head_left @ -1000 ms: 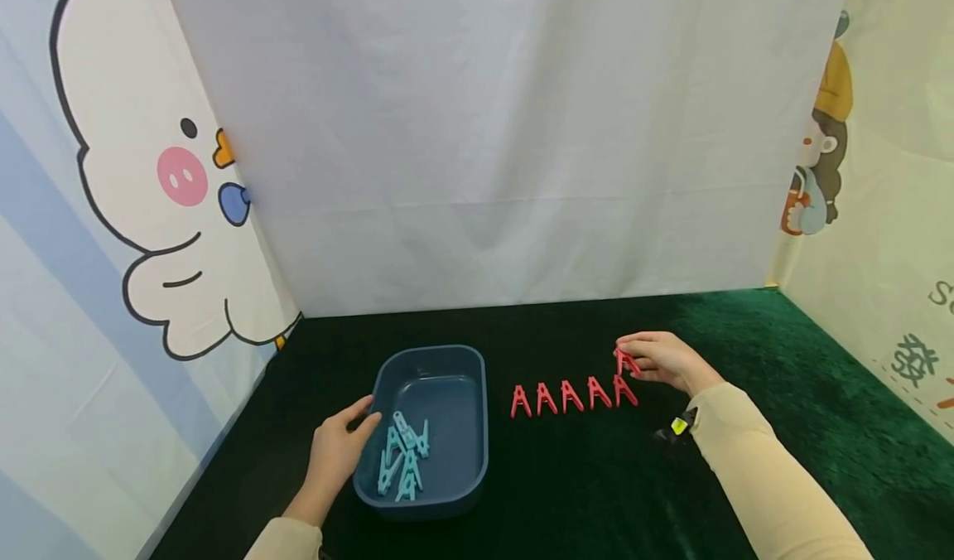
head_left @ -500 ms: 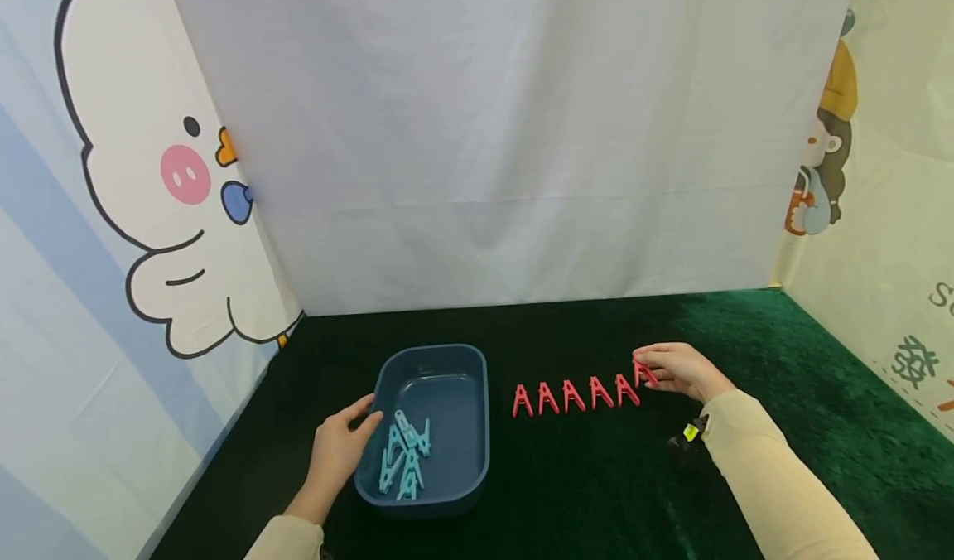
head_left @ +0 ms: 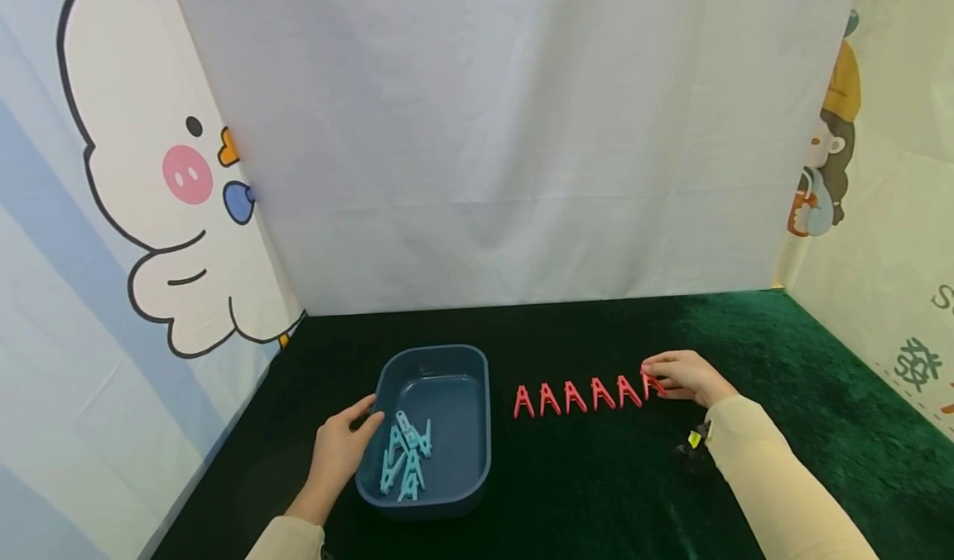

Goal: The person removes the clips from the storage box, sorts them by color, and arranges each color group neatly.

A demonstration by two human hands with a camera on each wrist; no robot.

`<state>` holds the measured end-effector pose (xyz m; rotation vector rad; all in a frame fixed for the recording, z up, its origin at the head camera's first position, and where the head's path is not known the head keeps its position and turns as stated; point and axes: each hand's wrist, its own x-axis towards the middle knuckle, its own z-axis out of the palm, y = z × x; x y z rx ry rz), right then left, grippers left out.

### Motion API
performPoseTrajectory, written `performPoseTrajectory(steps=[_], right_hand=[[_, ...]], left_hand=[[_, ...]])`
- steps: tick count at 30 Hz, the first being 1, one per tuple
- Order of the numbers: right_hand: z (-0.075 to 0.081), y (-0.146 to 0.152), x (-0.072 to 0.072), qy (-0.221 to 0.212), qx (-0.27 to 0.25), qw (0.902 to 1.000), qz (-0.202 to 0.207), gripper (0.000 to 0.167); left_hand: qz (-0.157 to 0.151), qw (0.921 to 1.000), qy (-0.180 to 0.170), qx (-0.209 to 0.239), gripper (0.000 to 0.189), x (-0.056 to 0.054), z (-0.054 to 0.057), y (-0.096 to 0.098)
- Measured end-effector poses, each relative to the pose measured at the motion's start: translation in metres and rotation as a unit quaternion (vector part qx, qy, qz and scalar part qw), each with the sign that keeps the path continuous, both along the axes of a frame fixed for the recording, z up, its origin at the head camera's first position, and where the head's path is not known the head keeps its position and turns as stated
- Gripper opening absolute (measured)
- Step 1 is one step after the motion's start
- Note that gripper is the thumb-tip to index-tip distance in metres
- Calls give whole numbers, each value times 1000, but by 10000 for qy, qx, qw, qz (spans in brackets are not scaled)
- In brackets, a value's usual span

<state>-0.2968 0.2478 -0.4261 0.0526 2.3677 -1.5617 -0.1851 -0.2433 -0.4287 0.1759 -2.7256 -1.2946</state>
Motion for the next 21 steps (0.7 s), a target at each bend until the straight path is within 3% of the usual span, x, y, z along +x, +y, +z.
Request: performPoseTrajectory(steps=[7, 21], right_hand=[[-3, 0, -1, 89, 410, 9991, -15, 35], [0, -7, 2, 233, 721, 9971, -78, 29]], left_hand=[[5, 10000, -24, 10, 45, -1, 1, 1], [-43, 10000, -32, 23, 46, 0, -1, -1]])
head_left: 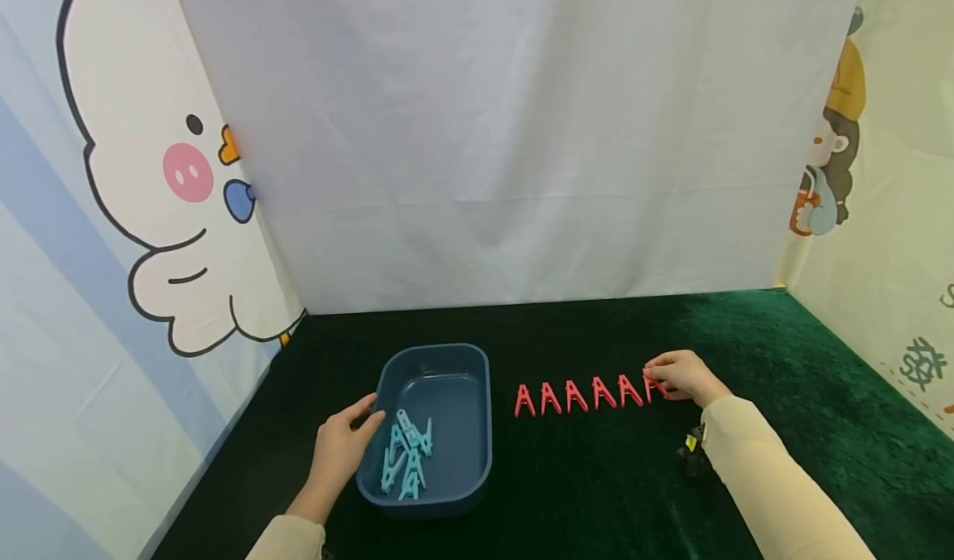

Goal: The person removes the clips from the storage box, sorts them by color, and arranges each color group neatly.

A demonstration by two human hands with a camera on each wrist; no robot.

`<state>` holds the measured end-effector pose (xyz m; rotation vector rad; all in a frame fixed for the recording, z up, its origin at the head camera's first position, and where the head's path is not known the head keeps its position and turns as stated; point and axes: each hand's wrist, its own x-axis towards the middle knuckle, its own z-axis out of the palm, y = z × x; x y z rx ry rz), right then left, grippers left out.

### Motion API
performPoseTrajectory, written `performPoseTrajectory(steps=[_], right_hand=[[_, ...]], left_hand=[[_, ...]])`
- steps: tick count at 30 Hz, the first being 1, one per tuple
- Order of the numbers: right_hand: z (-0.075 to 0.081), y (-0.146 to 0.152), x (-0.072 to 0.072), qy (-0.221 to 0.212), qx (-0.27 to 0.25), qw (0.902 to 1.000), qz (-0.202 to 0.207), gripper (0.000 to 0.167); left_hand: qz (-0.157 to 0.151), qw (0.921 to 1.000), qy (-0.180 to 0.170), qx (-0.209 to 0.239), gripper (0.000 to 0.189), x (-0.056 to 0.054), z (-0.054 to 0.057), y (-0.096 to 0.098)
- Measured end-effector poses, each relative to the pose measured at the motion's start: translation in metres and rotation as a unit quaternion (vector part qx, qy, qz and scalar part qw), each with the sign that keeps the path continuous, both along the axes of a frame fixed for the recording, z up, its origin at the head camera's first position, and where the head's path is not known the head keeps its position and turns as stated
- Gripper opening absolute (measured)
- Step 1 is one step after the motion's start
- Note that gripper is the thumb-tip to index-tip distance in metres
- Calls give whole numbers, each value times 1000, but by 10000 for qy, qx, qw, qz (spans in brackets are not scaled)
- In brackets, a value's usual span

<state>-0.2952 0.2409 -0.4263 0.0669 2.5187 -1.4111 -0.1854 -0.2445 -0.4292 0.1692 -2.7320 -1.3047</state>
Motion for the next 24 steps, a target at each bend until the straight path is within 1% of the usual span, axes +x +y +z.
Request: performPoseTrajectory(steps=[9, 17, 21, 24], right_hand=[[-1, 2, -1, -18, 58, 10000, -75, 28], [-1, 8, 1, -22, -17, 9999, -110, 33], [1, 9, 1, 14, -69, 9999, -129, 35], [6, 7, 2, 91, -95, 9998, -118, 37]], left_hand=[[35, 10000, -26, 44, 47, 0, 0, 1], [15, 10000, 13, 7, 47, 0, -1, 1], [27, 10000, 16, 27, 47, 0, -1, 1], [27, 10000, 24, 35, 47, 0, -1, 1]])
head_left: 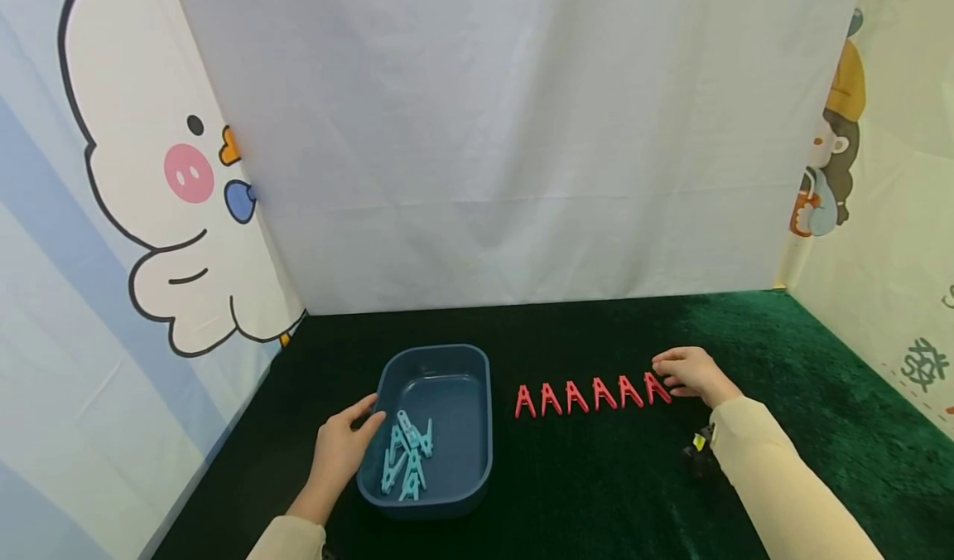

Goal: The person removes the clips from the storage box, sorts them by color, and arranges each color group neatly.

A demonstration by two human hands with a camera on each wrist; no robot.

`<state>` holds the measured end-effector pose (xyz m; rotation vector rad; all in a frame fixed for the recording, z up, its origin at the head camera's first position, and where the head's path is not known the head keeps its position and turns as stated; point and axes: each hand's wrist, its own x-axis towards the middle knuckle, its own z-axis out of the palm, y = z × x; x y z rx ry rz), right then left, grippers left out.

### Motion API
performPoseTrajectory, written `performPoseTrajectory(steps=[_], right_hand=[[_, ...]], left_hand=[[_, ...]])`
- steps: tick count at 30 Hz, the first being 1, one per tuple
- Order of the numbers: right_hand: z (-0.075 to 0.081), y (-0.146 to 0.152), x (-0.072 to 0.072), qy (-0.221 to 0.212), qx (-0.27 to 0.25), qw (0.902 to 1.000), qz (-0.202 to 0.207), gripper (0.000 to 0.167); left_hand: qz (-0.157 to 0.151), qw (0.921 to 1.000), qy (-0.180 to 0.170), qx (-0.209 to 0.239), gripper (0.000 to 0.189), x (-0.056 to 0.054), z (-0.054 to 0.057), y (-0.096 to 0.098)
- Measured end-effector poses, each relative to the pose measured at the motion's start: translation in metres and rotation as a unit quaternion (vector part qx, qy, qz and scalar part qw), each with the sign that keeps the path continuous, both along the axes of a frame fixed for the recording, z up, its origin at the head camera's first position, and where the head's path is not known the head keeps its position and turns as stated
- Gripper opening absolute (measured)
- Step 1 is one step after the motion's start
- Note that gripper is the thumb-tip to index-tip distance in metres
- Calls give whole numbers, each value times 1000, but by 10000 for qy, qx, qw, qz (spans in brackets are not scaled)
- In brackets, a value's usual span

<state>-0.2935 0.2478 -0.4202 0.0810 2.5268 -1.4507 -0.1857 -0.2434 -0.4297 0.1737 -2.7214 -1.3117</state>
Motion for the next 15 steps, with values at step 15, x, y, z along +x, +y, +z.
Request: performPoseTrajectory(steps=[15], right_hand=[[41, -34, -5, 622, -398, 9962, 464, 41]], left_hand=[[6, 10000, -57, 0, 46, 1, 1, 0]])
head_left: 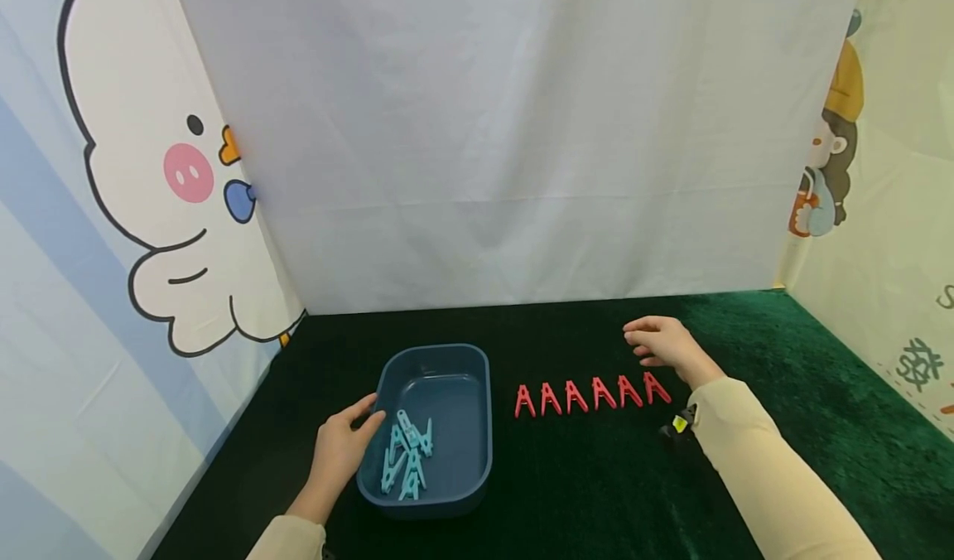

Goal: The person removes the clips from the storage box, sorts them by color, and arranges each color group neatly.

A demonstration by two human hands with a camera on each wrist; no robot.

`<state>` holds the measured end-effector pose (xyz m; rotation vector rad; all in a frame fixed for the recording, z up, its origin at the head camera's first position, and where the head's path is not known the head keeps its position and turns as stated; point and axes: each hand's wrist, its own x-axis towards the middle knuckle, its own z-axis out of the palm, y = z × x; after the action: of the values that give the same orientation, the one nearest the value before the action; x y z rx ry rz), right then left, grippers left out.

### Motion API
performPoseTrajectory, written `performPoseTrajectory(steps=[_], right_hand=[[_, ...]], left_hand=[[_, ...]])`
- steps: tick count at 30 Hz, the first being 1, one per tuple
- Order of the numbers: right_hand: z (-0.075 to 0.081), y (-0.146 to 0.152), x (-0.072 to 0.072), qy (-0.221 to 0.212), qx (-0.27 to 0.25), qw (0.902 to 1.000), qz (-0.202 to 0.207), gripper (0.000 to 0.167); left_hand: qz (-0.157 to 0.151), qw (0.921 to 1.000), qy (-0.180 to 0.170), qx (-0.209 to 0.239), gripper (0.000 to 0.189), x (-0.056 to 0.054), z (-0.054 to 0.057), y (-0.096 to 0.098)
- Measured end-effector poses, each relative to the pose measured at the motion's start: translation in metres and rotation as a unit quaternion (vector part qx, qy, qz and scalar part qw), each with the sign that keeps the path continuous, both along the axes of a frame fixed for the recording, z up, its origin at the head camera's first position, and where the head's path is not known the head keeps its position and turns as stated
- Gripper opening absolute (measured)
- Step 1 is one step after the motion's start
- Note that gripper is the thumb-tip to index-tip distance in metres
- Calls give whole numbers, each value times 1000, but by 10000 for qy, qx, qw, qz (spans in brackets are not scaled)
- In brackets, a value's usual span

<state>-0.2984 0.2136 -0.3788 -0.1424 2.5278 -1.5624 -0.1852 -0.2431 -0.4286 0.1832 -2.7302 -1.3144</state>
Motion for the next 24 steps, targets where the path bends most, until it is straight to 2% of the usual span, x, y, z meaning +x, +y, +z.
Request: performPoseTrajectory(steps=[12, 24], right_hand=[[27, -31, 2, 204, -160, 9990, 372, 43], [41, -61, 7, 408, -509, 9948, 780, 42]], left_hand=[[-24, 10000, 21, 8, 46, -1, 0, -1], [-7, 10000, 16, 20, 45, -1, 0, 0]])
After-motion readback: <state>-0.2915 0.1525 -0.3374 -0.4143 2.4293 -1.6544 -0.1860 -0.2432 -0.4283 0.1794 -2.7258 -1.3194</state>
